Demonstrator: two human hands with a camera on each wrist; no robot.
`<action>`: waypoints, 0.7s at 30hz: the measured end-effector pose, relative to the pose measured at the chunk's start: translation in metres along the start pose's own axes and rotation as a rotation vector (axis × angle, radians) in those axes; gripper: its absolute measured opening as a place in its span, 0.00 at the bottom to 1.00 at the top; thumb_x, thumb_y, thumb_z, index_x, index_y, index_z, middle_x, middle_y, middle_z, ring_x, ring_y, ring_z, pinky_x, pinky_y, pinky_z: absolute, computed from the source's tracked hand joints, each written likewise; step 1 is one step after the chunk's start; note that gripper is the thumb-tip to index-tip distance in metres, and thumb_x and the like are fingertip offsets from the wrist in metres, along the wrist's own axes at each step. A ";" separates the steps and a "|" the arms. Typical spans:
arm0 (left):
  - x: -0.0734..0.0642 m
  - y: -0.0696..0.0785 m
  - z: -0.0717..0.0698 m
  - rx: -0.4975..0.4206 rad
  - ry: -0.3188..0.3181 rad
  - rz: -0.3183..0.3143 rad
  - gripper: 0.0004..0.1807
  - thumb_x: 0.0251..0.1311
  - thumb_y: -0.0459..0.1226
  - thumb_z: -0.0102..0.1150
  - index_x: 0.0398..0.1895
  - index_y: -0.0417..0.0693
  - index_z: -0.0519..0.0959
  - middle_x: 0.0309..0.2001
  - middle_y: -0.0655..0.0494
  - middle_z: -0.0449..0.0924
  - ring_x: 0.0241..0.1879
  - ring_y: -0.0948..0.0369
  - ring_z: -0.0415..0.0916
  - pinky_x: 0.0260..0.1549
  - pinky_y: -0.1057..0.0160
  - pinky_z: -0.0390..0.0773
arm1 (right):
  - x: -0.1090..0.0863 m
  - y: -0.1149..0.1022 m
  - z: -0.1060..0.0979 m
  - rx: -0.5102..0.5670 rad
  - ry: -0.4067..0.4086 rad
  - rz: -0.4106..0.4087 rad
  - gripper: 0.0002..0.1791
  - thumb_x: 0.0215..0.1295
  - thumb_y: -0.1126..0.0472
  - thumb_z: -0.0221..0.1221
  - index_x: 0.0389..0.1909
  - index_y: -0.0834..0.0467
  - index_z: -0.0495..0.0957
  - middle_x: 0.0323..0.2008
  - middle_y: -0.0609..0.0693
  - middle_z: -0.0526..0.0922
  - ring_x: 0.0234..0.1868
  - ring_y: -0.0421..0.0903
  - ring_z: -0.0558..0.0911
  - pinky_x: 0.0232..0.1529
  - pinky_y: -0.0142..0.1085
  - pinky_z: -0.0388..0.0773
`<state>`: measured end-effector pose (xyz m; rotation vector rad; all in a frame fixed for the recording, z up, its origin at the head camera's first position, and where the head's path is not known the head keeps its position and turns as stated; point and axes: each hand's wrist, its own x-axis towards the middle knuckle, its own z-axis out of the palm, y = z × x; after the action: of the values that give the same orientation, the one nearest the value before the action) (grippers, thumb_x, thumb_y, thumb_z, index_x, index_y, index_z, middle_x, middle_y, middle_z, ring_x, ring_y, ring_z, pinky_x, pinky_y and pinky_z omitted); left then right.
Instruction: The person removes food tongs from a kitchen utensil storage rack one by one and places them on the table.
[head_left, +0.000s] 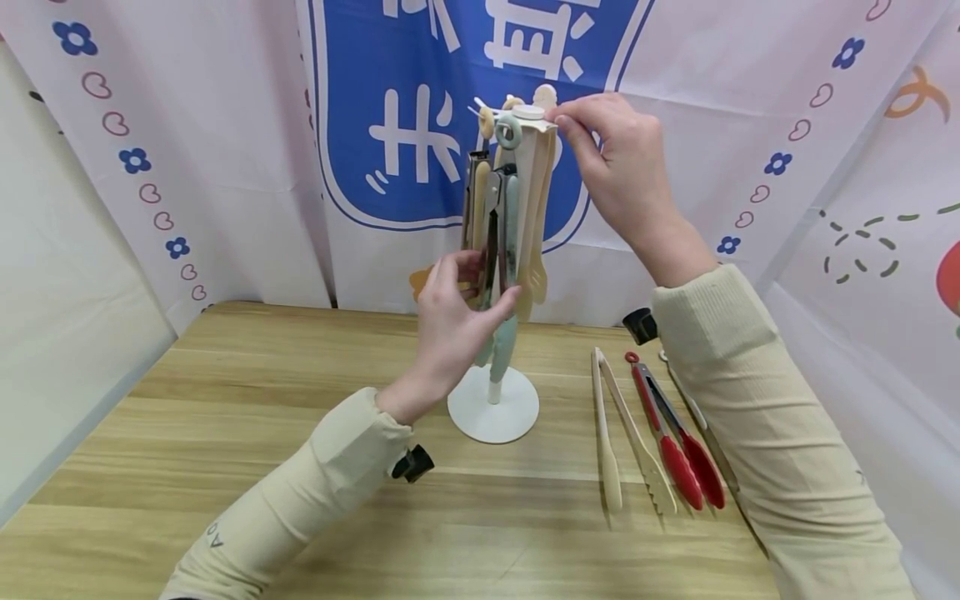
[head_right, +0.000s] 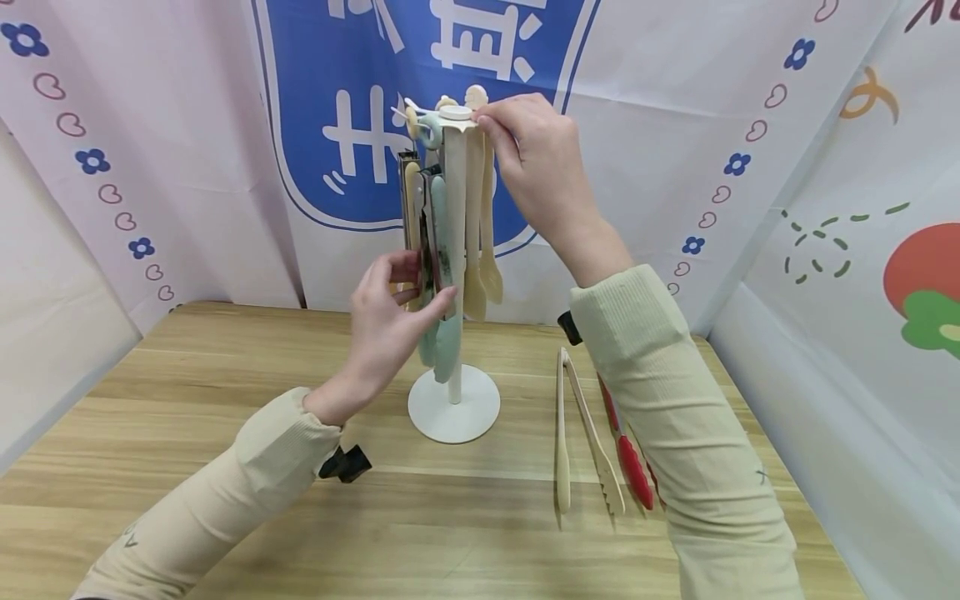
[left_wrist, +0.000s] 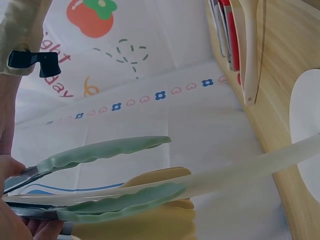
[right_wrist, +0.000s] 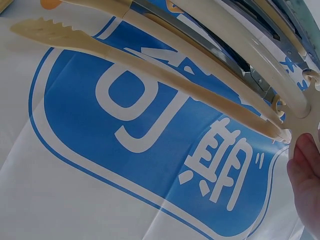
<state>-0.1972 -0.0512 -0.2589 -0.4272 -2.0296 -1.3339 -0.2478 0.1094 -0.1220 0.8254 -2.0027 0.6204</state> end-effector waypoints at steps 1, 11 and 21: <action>0.000 0.000 0.000 0.001 0.003 0.005 0.26 0.49 0.40 0.67 0.48 0.35 0.69 0.42 0.47 0.72 0.40 0.58 0.73 0.38 0.68 0.76 | 0.000 0.000 0.000 0.002 0.002 0.000 0.16 0.68 0.57 0.49 0.39 0.64 0.81 0.38 0.55 0.83 0.43 0.46 0.78 0.47 0.34 0.72; 0.001 0.003 -0.005 -0.026 0.020 0.040 0.26 0.49 0.38 0.67 0.47 0.34 0.69 0.43 0.46 0.72 0.39 0.58 0.73 0.37 0.68 0.76 | 0.000 -0.001 0.002 0.018 0.010 0.006 0.15 0.67 0.58 0.50 0.39 0.64 0.81 0.38 0.55 0.83 0.43 0.47 0.78 0.46 0.36 0.72; -0.004 0.004 -0.017 -0.060 0.009 0.030 0.25 0.47 0.36 0.67 0.46 0.34 0.69 0.42 0.46 0.71 0.38 0.58 0.73 0.38 0.66 0.77 | 0.000 -0.001 0.002 0.026 0.030 -0.005 0.14 0.67 0.59 0.51 0.38 0.64 0.81 0.37 0.55 0.83 0.41 0.46 0.78 0.42 0.36 0.72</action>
<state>-0.1855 -0.0642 -0.2546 -0.4766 -1.9720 -1.3791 -0.2480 0.1072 -0.1228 0.8312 -1.9687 0.6541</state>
